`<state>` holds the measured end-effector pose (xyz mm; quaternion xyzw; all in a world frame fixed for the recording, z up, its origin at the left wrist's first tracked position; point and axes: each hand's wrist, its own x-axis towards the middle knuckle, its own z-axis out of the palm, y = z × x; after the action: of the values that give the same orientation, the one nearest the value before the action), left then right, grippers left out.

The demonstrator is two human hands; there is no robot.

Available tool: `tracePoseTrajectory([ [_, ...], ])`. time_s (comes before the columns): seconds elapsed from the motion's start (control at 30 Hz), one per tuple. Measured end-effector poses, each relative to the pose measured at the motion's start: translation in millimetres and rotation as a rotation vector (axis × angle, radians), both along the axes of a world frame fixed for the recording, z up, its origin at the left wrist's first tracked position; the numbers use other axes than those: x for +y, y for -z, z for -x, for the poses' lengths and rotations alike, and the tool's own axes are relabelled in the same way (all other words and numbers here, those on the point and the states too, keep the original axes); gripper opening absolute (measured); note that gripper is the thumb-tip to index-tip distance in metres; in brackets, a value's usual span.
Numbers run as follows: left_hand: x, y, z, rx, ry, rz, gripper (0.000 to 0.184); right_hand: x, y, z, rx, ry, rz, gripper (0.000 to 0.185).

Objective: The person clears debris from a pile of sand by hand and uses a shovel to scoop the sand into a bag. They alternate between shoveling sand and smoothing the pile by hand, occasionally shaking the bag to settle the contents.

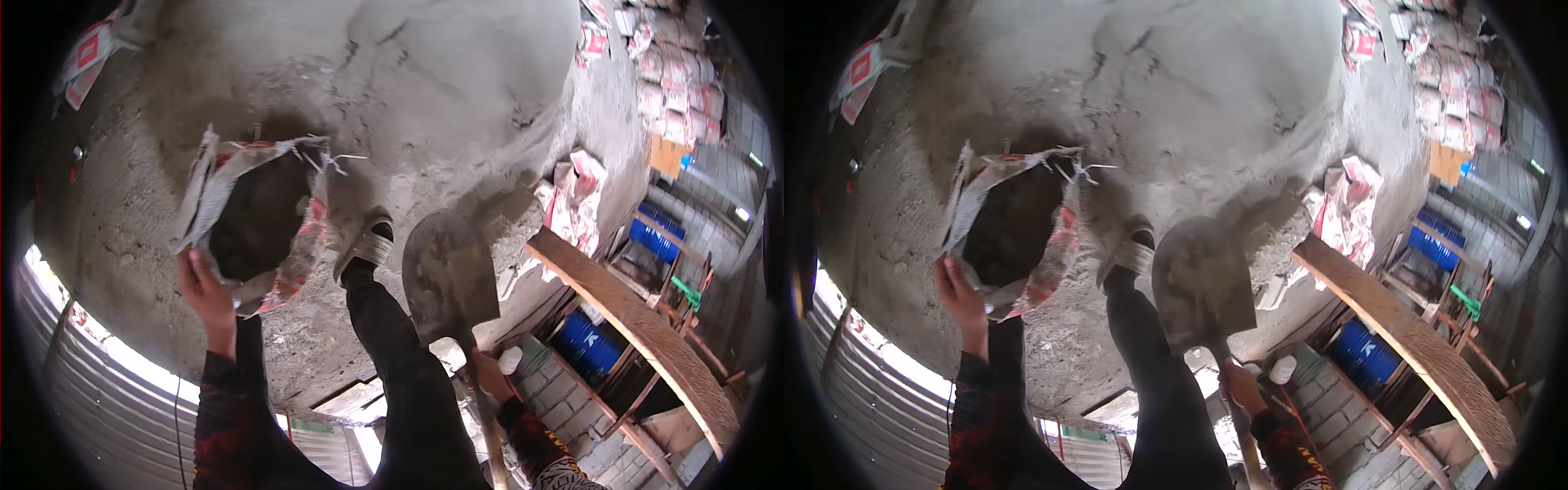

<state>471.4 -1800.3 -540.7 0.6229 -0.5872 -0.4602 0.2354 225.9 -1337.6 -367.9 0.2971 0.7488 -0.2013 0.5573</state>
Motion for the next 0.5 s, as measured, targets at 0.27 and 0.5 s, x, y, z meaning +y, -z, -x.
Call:
tracePoseTrajectory([
  [0.27, 7.8, 17.2, 15.1, -0.072, -0.084, 0.094, 0.032, 44.0, 130.8, 59.1, 0.087, -0.220, -0.180, 0.064],
  [0.5, 7.9, 16.0, 26.3, -0.349, 0.073, 0.142, 0.036, -105.2, 313.3, 252.7, 0.513, -0.306, 0.112, 0.071],
])
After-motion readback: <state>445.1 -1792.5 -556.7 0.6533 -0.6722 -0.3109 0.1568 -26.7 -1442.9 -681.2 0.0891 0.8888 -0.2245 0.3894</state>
